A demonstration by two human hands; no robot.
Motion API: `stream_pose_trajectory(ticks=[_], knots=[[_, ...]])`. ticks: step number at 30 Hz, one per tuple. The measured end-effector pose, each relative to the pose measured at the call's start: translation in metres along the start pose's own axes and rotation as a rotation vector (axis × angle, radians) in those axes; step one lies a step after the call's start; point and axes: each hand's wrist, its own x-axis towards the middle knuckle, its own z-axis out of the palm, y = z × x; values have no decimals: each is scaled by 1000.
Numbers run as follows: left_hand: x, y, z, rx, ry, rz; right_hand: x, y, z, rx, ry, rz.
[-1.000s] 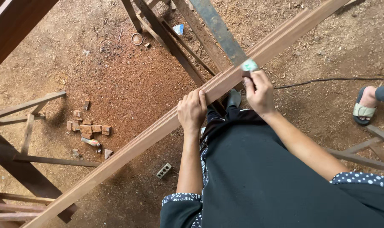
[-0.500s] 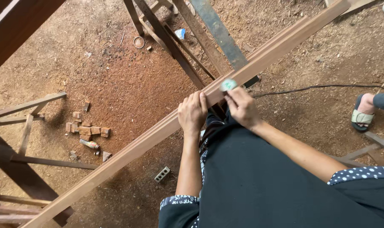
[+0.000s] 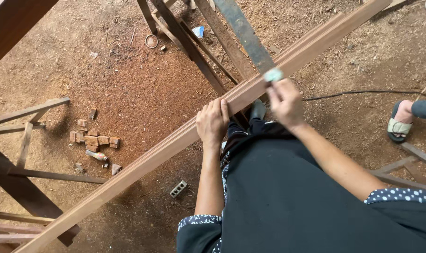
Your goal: The person sands a wooden frame member using a piece of sandpaper, moving their hand back and forth along the length of the wood.
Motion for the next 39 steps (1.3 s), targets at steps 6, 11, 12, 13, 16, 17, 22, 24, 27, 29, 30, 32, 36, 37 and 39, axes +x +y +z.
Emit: stream_pose_trajectory(ticks=[6,11,12,13,16,17,22,24,27,29,30,32,36,37,39], knots=[[-3,2,1,-17,-32,-38,-13,-17,13,-132,87,-199],[-6,6,10,-93,94,43,11,20,-2,-31,85,-42],[-8,9,13,-82,110,59,18,30,-9,-37,100,256],[-13,12,14,-63,100,69,13,29,-9,-59,129,219],[-7,23,17,-9,103,103,10,6,-1,-110,174,-44],[-7,26,17,-3,93,105,1,-10,7,-130,141,-203],[-6,29,25,7,20,124,15,-2,-10,-135,141,-140],[-7,28,26,-6,19,127,28,18,-19,-131,224,61],[-8,29,26,-1,29,118,19,26,-12,-102,257,17],[-5,31,22,-3,-2,91,2,16,11,-26,194,-173],[-5,34,23,-9,-25,78,6,21,10,-13,175,-222],[1,37,27,69,2,85,11,35,4,12,127,-306],[-2,34,32,136,45,98,55,89,-47,-152,259,-58],[2,35,34,136,47,92,66,97,-54,-124,275,-22],[1,34,33,139,24,85,60,97,-50,-31,258,59]])
